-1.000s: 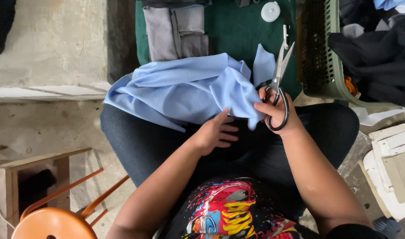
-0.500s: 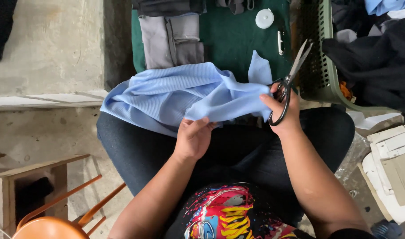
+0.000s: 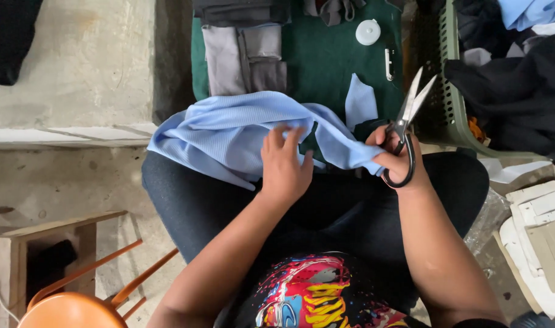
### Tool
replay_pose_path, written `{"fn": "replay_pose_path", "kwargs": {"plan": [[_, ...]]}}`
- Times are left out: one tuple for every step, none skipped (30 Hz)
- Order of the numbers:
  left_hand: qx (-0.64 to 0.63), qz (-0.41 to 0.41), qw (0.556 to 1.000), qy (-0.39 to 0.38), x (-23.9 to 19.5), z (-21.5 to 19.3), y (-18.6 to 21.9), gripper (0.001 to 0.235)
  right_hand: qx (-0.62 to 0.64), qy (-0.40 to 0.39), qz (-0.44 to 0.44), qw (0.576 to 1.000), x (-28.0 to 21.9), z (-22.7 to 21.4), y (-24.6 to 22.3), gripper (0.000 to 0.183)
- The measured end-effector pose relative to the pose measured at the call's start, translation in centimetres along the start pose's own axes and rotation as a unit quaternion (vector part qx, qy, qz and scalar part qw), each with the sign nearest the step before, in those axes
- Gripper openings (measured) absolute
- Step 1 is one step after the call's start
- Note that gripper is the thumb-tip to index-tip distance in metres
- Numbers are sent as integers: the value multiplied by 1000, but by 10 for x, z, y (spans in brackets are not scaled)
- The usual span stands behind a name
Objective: The person is inspecting and trimming light blue fabric pieces using large tailor scissors on a workbench in a factory setting.
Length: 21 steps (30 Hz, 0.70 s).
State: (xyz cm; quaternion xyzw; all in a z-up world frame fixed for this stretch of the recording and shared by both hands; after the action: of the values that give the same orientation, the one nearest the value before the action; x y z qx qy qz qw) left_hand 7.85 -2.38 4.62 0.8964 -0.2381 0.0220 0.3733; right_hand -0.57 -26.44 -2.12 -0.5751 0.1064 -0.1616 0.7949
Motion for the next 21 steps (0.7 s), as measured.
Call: {"fn": "replay_pose_path", "kwargs": {"plan": [[27, 2, 999, -16, 6, 1, 5, 58, 2, -23, 11, 1000, 0, 7, 0, 38], [53, 5, 998, -33, 13, 4, 11, 70, 3, -45, 21, 999, -1, 12, -2, 35], [53, 5, 998, -32, 18, 2, 10, 70, 3, -45, 21, 999, -1, 13, -3, 35], [77, 22, 996, -35, 23, 3, 12, 55, -3, -49, 19, 999, -2, 14, -6, 32], [100, 39, 993, -39, 29, 4, 15, 41, -9, -53, 16, 998, -2, 14, -8, 30], [99, 41, 993, -40, 35, 6, 7, 41, -10, -50, 15, 999, -3, 20, -14, 30], [61, 74, 995, -33, 41, 8, 4, 27, 3, -29, 12, 1000, -4, 23, -19, 27], [24, 106, 994, -27, 46, 9, 0, 14, 17, -7, 8, 1000, -5, 28, -24, 24], [24, 107, 994, -28, 52, 14, -12, 14, 17, -5, 8, 1000, -1, 18, -21, 24], [-46, 122, 991, -27, 57, 16, -23, 14, -31, 16, 7, 999, 2, 7, -17, 23], [-115, 136, 984, -26, 62, 18, -34, 13, -79, 37, 6, 996, 5, -5, -14, 23], [-113, 135, 984, -27, 63, 2, -31, 13, -77, 37, 7, 996, 6, -8, -18, 23], [-134, 91, 985, -50, 66, -11, -34, 12, -98, 24, 9, 995, 6, -9, -21, 27], [-156, 48, 984, -72, 69, -23, -36, 11, -120, 9, 10, 993, 8, -10, -26, 30], [-155, 47, 984, -71, 74, -34, -35, 11, -119, 8, 10, 993, 8, -4, -39, 30], [-150, 43, 984, -87, 78, -42, -34, 8, -201, -35, 18, 979, 7, 7, -50, 31], [-144, 39, 983, -103, 83, -50, -33, 6, -282, -78, 27, 956, 6, 17, -60, 34], [-144, 38, 983, -104, 85, -57, -30, 6, -281, -78, 27, 956, 5, 15, -61, 34], [-123, 28, 987, -102, 87, -65, -28, 5, -278, -92, 74, 953, 2, 13, -56, 33], [-102, 17, 990, -101, 90, -71, -26, 6, -276, -106, 120, 948, -1, 11, -51, 32], [-103, 17, 989, -102, 93, -67, -29, 6, -276, -105, 121, 948, 1, 5, -49, 32]]}}
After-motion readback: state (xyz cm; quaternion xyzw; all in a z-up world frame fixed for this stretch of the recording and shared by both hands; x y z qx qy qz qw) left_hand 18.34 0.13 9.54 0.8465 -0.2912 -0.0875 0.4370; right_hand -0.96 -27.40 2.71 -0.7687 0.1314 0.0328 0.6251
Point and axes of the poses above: each hand's wrist, its own x-axis towards the middle knuckle, its own z-axis out of the palm, y = z × x, the point moved 7 cm from there along x, towards the middle knuckle, and after that the axes turned 2 degrees about x, right-handed, at the moved point
